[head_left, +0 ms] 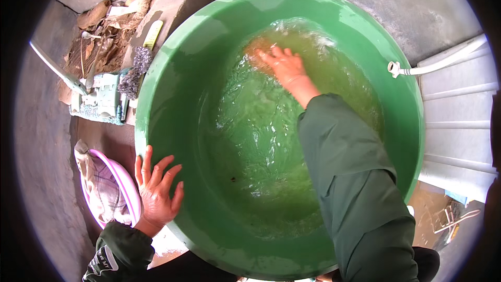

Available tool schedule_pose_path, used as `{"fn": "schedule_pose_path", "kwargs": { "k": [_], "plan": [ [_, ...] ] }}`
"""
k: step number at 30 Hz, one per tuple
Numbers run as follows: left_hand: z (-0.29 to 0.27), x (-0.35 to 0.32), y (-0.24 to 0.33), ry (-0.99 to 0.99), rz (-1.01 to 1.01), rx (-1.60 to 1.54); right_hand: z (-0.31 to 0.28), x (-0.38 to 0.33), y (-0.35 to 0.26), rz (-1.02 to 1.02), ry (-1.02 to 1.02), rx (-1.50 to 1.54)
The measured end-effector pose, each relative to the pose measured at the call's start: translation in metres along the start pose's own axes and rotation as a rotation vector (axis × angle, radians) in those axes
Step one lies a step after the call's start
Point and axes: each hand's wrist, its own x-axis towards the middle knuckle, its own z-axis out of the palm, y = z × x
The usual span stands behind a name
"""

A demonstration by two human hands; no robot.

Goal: The person scrubs the inside of a large green basin with a sponge, then uses a small blue basin to scoop and pour water from the green basin onto the floor. The person repeats scooping and pouring several times.

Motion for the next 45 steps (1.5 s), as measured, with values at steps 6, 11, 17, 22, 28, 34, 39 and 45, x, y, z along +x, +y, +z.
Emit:
{"fn": "schedule_pose_path", "kwargs": {
  "k": [6,11,17,22,28,34,39,45],
  "plan": [
    [0.002,0.004,0.008,0.020,0.012,0.025,0.010,-0.049,0.113,0.214,0.139,-0.197],
    [0.003,0.002,0.007,0.048,0.025,0.016,0.013,-0.118,0.177,0.283,-0.024,-0.286],
    [0.004,-0.001,0.006,0.090,0.045,-0.005,0.032,-0.238,0.199,0.272,-0.121,-0.365],
    [0.005,-0.004,0.007,0.142,0.049,-0.017,0.047,-0.346,0.152,0.357,-0.473,-0.098],
    [0.007,-0.007,0.005,0.183,0.063,-0.008,0.059,-0.402,0.004,0.309,-0.543,0.371],
    [0.011,-0.008,0.001,0.197,0.063,-0.036,0.058,-0.326,-0.098,-0.277,-0.174,0.282],
    [0.012,-0.008,0.000,0.182,0.062,-0.005,0.051,-0.227,-0.034,-0.260,-0.019,0.197],
    [0.011,-0.006,0.003,0.180,0.051,-0.010,0.023,-0.229,0.089,0.211,-0.211,0.194]
  ]
}}
